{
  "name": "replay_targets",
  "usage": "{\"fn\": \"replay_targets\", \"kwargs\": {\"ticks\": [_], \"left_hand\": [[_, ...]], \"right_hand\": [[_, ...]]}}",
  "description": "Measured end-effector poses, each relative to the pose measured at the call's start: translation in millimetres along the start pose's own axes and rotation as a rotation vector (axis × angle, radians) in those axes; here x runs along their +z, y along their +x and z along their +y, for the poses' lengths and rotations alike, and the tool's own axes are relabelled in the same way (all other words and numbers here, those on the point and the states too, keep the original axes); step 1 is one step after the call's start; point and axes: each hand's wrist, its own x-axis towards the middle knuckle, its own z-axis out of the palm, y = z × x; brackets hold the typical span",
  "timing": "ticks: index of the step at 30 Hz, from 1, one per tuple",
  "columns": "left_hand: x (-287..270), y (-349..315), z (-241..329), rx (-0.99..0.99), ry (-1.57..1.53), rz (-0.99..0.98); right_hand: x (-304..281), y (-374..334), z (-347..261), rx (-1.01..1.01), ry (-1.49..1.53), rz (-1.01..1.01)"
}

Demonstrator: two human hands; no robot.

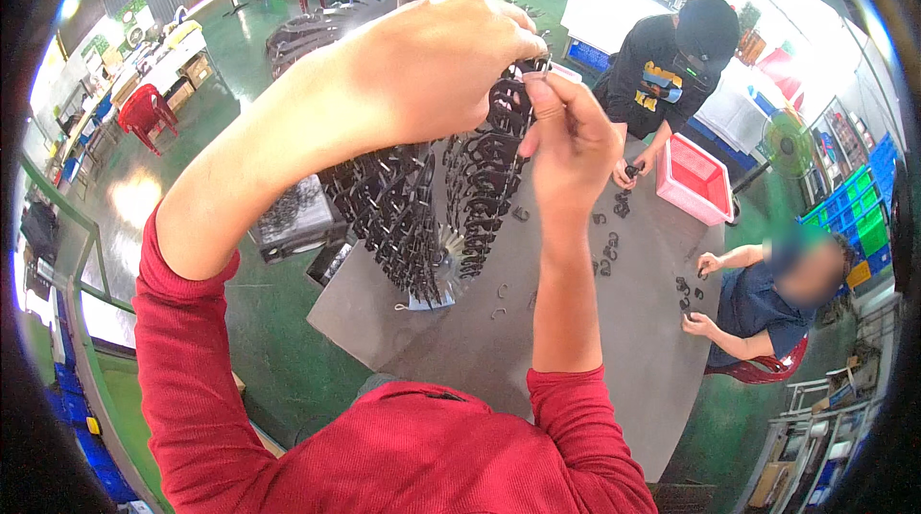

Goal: The person walks to a table and begins removing black plastic hangers from a vertical hanging rack. They place the hangers onto the table and into a red bin while other people work nearby.

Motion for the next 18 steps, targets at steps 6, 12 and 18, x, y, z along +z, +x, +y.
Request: {"fn": "replay_targets", "kwargs": {"ticks": [6,12,18], "left_hand": [[1,1,-10,0.041,0.006,0.041],[-6,-2,-15,0.036,-0.093,-0.024],[-17,1,-11,-0.016,-0.202,-0.122]], "right_hand": [[-25,2,9,0.224,0.186,-0.108],[-104,33,55,0.180,-0.133,0.002],[-198,63,141,0.257,-0.339,0.046]]}}
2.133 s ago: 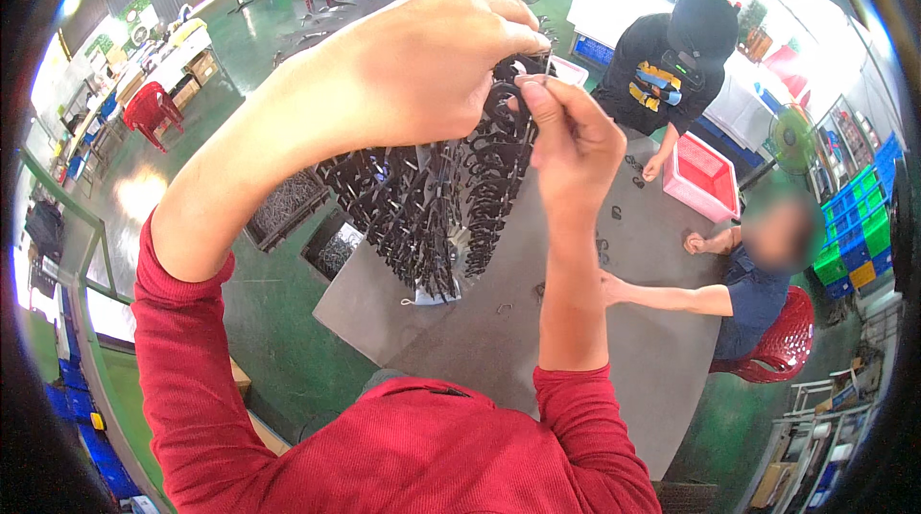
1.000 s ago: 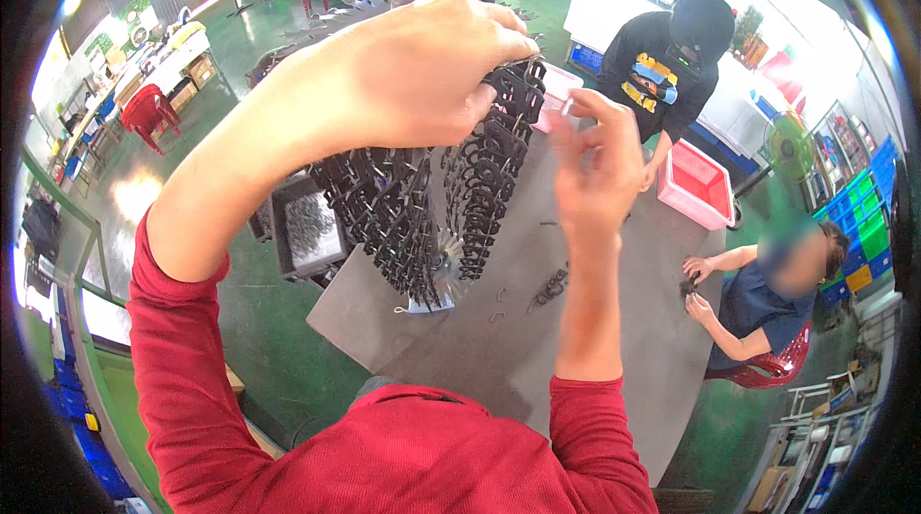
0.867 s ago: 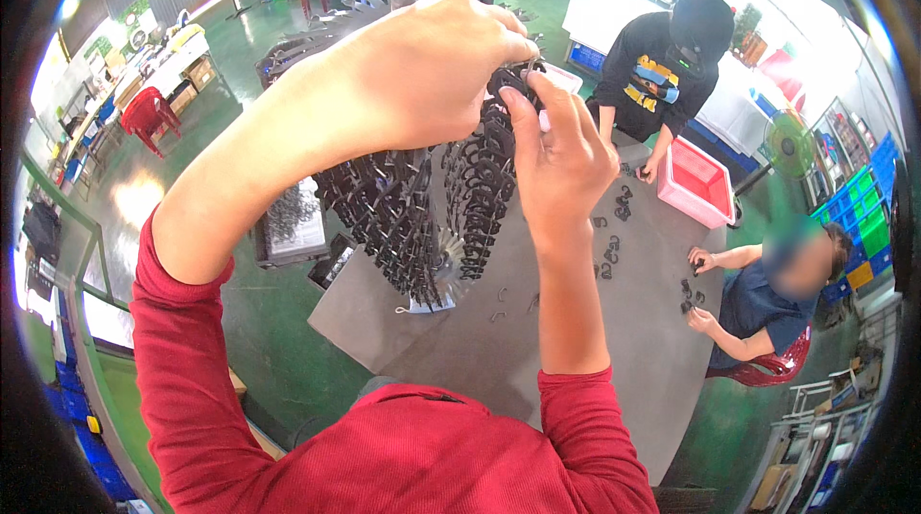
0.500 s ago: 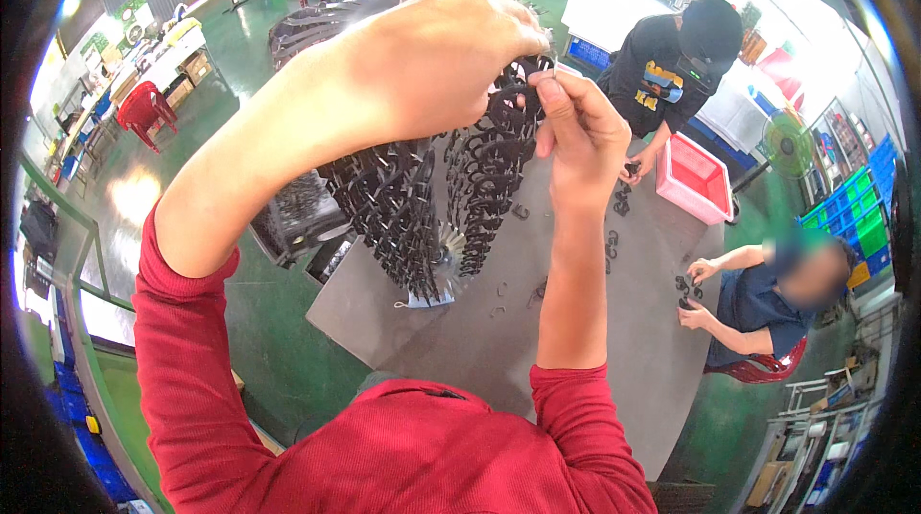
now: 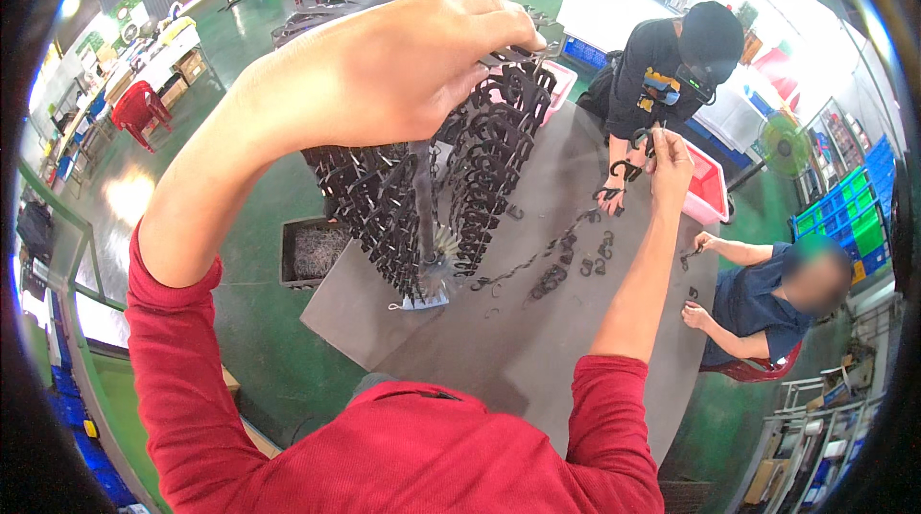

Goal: The person walks to a table and begins removing black plastic hangers from a vertical hanging rack. They place the hangers onto the table and into a red bin while other people work nearby.

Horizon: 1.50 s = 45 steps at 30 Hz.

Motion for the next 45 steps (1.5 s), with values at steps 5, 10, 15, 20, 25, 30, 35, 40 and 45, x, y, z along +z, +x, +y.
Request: {"fn": "replay_targets", "kwargs": {"ticks": [5,10,15,20,25,30,35,40,45], "left_hand": [[-1,0,8,0.018,0.064,0.023],[2,5,9,-0.079,0.182,-0.046],[9,13,5,-0.042,0.215,-0.009],[14,13,3,-0.050,0.228,0.029],[16,9,2,-0.041,0.238,0.062],[16,10,7,-0.036,0.274,0.062],[18,12,7,-0.034,0.277,0.049],[17,15,5,0.025,0.310,0.070],[18,15,1,0.015,0.291,0.044]], "right_hand": [[-15,2,50,-0.336,-0.968,0.104],[70,-58,-86,-0.320,-0.300,0.134],[119,-103,-158,-0.697,-0.316,0.154],[145,-106,-166,-0.698,-0.352,0.222],[150,-103,-158,-0.611,-0.076,0.149],[139,-103,-163,-0.289,0.416,-0.091],[136,-103,-162,-0.214,0.563,-0.141],[135,-100,-160,-0.267,0.456,-0.141],[140,-103,-161,-0.294,0.371,-0.123]]}}
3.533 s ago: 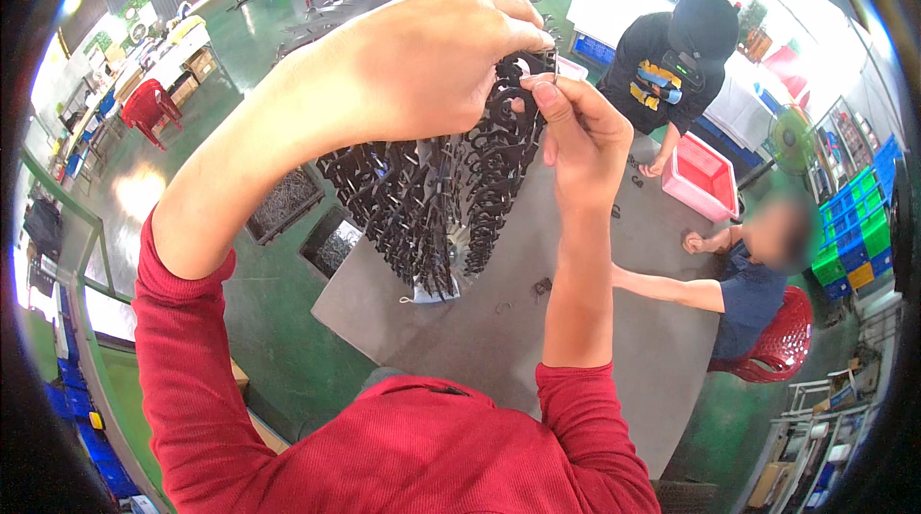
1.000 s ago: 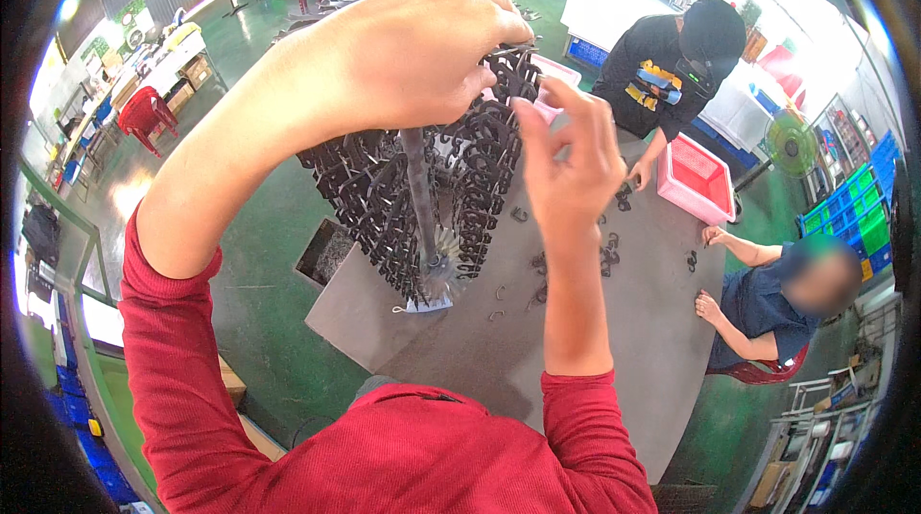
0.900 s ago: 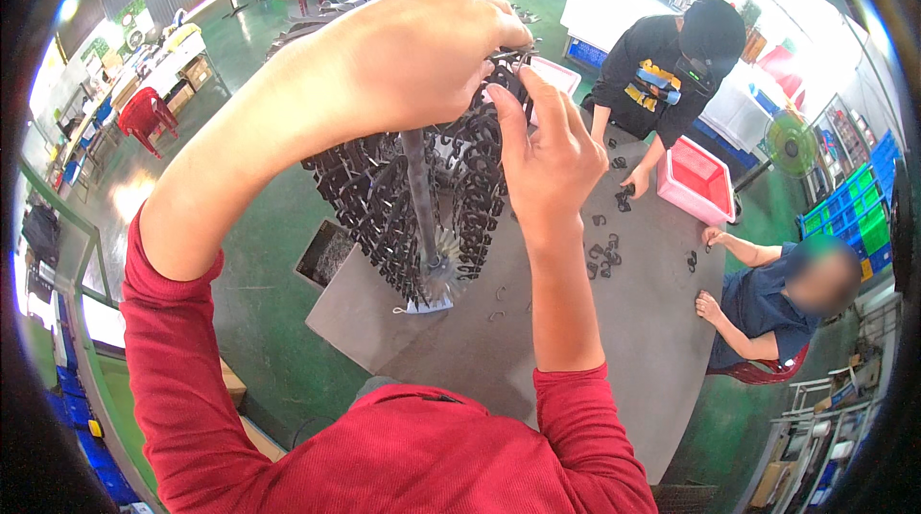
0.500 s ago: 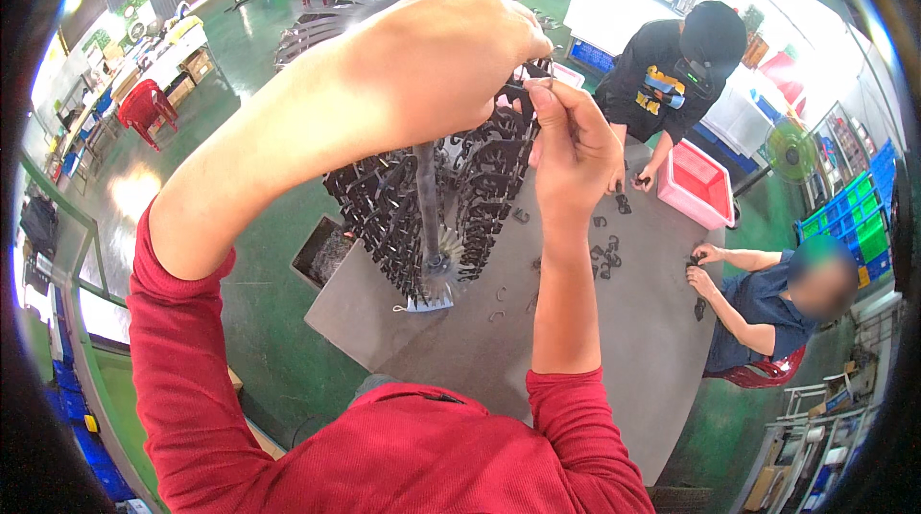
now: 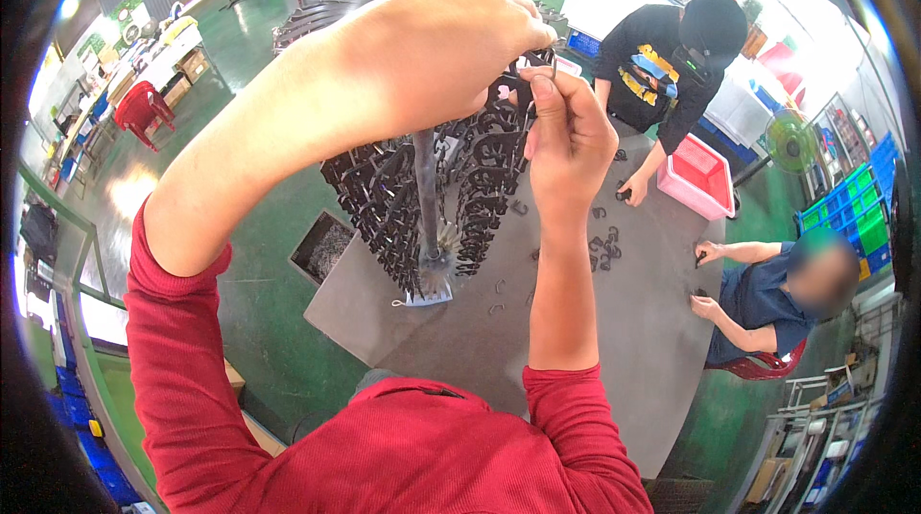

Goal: The person walks to a table and begins removing black plastic hangers from a vertical hanging rack. They place the hangers onto the table and into a red bin while other people work nearby.

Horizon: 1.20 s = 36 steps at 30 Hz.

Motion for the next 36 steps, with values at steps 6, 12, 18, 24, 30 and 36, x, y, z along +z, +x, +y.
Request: {"fn": "replay_targets", "kwargs": {"ticks": [6,12,18,24,30,36], "left_hand": [[1,0,1,0.027,0.012,0.007],[2,-4,-3,0.030,-0.014,0.056],[-6,-10,-4,-0.012,-0.100,0.014],[-11,-11,-3,-0.085,-0.138,-0.077],[-20,-8,6,-0.131,-0.108,-0.159],[-13,3,6,-0.118,-0.013,-0.171]], "right_hand": [[-5,-1,2,0.077,0.184,-0.013],[-25,-13,4,0.185,0.215,-0.016],[-91,-1,24,0.236,-0.147,-0.044],[-192,23,123,0.400,-0.338,0.023],[-227,27,159,0.332,-1.188,-0.094],[-77,18,43,-0.160,-0.620,0.105]]}}
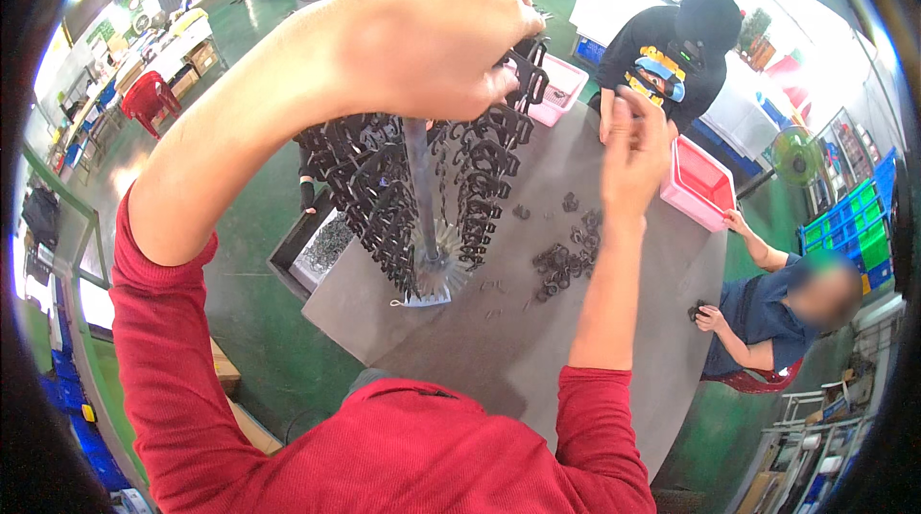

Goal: The person walks to a table and begins removing black plastic hangers from a vertical hanging rack. They place the hangers onto the table and into a red bin while other people work nearby.

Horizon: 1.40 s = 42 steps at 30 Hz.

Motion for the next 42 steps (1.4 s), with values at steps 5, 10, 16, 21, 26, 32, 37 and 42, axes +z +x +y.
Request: {"fn": "replay_targets", "kwargs": {"ticks": [5,10,16,21,26,32,37,42], "left_hand": [[11,8,2,0.058,0.010,0.075],[20,5,3,0.086,0.043,0.160],[9,11,2,0.071,0.039,0.067],[-5,6,16,-0.076,-0.091,-0.061],[-4,-2,-12,0.101,-0.048,-0.036],[-39,-5,23,0.003,-0.174,-0.176],[-43,1,40,-0.042,-0.055,-0.119],[-12,3,5,0.010,0.110,-0.015]], "right_hand": [[36,-6,-60,-0.368,-0.054,0.128],[50,-13,-63,-0.317,-0.096,0.208],[32,-13,-55,0.374,0.802,-0.078],[0,0,-10,0.304,0.435,-0.129],[-36,15,68,0.460,0.444,-0.130],[-57,-1,197,0.470,-0.171,-0.386],[-40,-6,175,0.095,-0.490,-0.224],[6,9,-3,-0.077,-0.044,-0.030]]}}
